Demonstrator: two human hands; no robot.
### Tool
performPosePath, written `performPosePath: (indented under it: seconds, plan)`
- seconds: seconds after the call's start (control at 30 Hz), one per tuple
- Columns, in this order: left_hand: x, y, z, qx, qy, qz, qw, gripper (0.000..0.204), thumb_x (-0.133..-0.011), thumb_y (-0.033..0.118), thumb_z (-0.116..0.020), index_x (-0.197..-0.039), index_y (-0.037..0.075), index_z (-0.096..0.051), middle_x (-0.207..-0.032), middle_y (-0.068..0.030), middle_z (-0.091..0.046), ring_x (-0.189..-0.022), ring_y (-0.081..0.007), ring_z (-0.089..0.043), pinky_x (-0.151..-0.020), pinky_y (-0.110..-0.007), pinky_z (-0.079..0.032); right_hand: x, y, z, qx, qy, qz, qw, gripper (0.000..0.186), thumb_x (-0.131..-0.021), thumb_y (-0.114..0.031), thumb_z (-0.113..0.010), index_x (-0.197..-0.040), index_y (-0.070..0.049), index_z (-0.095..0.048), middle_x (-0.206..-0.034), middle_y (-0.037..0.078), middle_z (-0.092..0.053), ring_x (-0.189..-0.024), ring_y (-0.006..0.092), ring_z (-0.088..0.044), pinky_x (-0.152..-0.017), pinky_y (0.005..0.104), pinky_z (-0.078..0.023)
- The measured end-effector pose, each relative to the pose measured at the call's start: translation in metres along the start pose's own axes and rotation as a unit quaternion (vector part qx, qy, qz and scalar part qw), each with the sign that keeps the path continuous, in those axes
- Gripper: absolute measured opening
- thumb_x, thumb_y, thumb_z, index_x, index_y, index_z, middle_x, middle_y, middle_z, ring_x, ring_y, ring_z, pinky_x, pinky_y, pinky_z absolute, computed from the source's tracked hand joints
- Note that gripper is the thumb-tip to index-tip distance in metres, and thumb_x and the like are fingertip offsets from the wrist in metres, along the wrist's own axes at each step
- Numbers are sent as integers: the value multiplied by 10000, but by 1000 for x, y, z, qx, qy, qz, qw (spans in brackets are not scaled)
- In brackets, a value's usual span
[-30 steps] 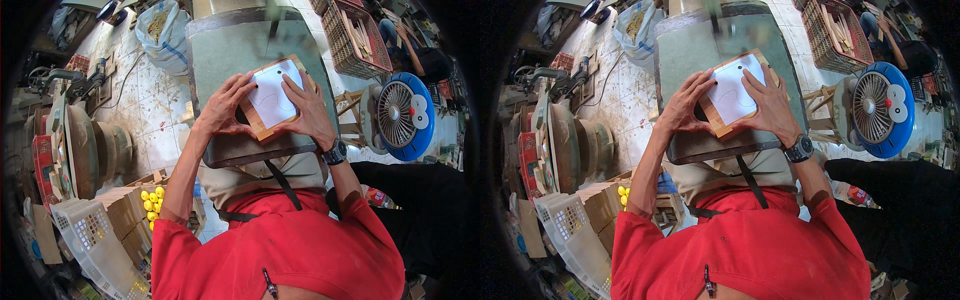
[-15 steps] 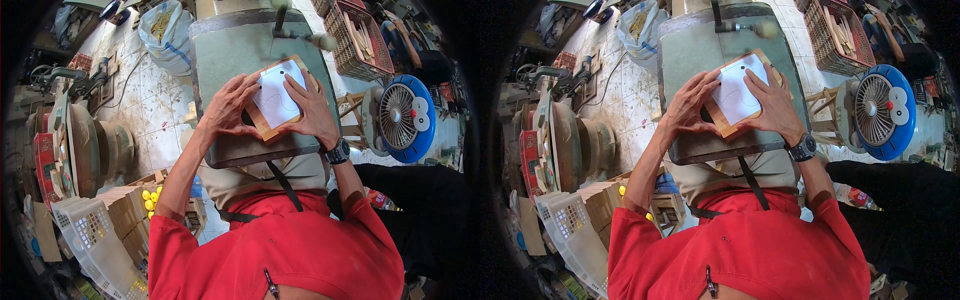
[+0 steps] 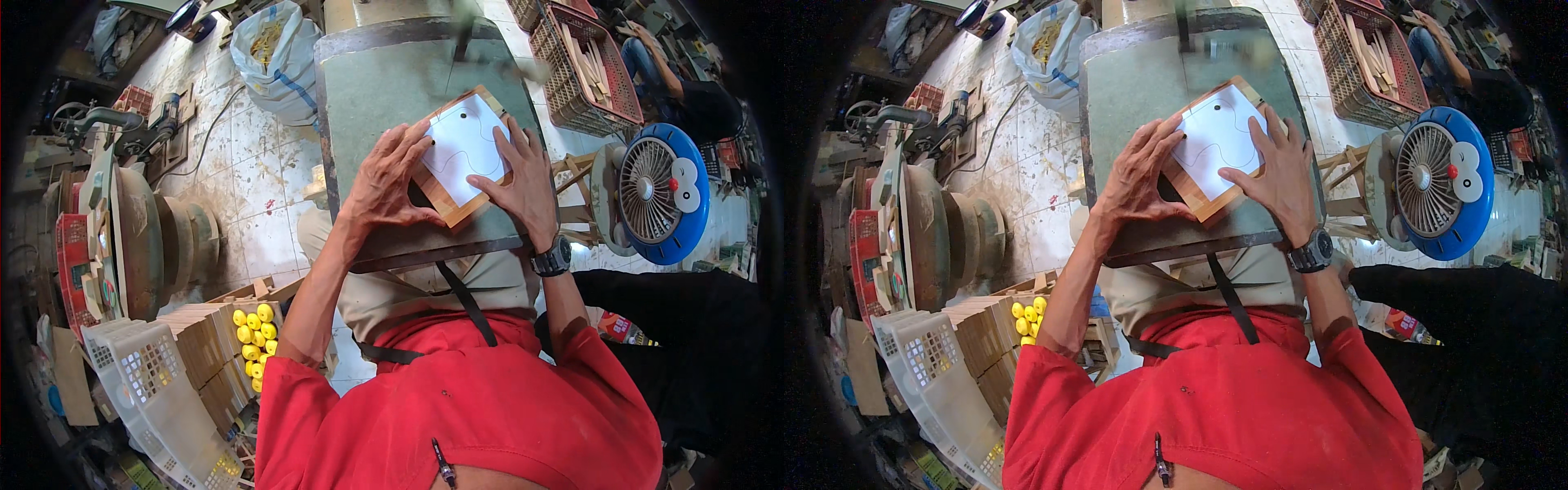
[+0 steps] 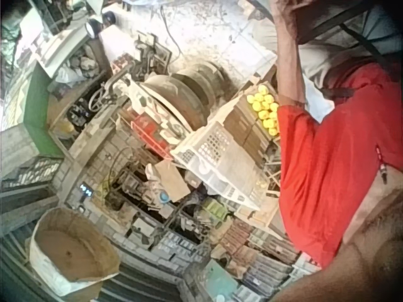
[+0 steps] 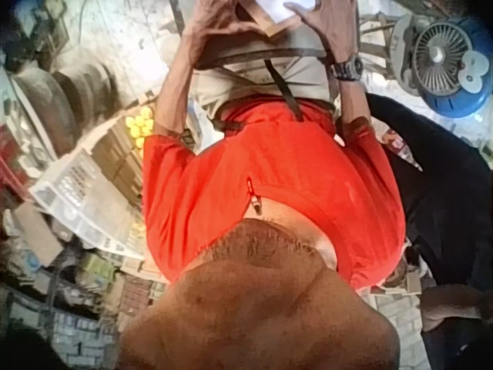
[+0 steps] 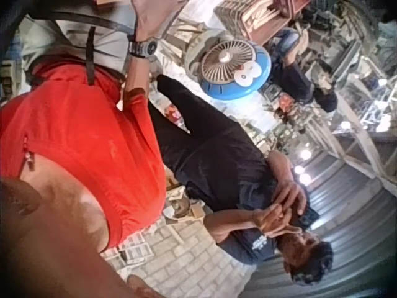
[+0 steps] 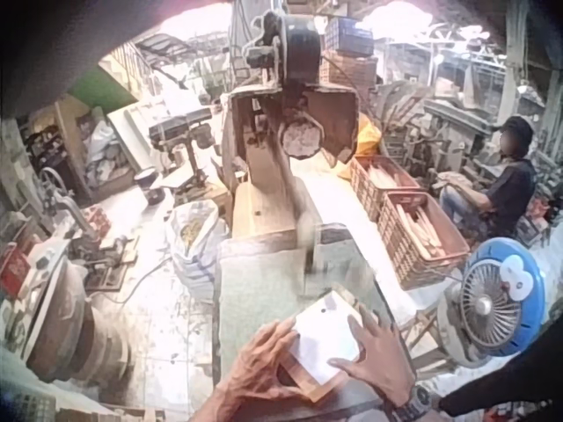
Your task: Using a scroll saw to cut out a complex shape from a wooden board following a printed pattern.
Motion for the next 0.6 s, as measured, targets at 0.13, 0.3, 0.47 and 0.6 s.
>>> performPosePath:
  seconds: [0.13, 0.3, 0.47, 0.6]
  plan:
    - [4, 0, 0, 3, 10, -15, 1000, 1136, -585, 741, -789, -1358, -32, -479, -1531, -167, -416, -1350, -432, -437, -1157, -516, -340, 1, 2, 1, -14, -7, 25, 1000, 917, -713, -575, -811, -1403, -27, -558, -1554, 167, -420, -1367, 405, -414, -1140, 516, -339]
    - [5, -2, 1, -1, 6, -11, 1000, 1138, -589, 725, -800, -1371, -26, -455, -1536, -168, -410, -1354, -437, -431, -1160, -510, -337, 3, 2, -6, -6, 30, 50, 998, 873, -742, -538, -802, -1415, -42, -550, -1552, 153, -422, -1355, 390, -412, -1148, 495, -337]
    - [-4, 2, 0, 27, 15, -15, 999, 1098, -595, 688, -827, -1386, 23, -454, -1537, -174, -409, -1358, -451, -421, -1150, -513, -353, 6, 8, -2, -10, 56, 61, 997, 852, -740, -523, -802, -1398, -38, -560, -1545, 167, -425, -1338, 398, -421, -1134, 503, -335]
    - [-4, -8, -13, 86, 9, -13, 996, 1091, -624, 683, -817, -1407, 18, -451, -1536, -216, -411, -1390, -459, -393, -1157, -529, -338, 13, 28, -22, -80, 130, 103, 983, 828, -721, -528, -796, -1371, -77, -553, -1508, 238, -421, -1312, 435, -422, -1083, 575, -309]
Point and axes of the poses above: each hand's wrist, its own x-axis away from the middle knuckle, its own z-axis out of the back of the hand, y = z × x, the point moved 2 cm from there along -x, towards the middle knuckle
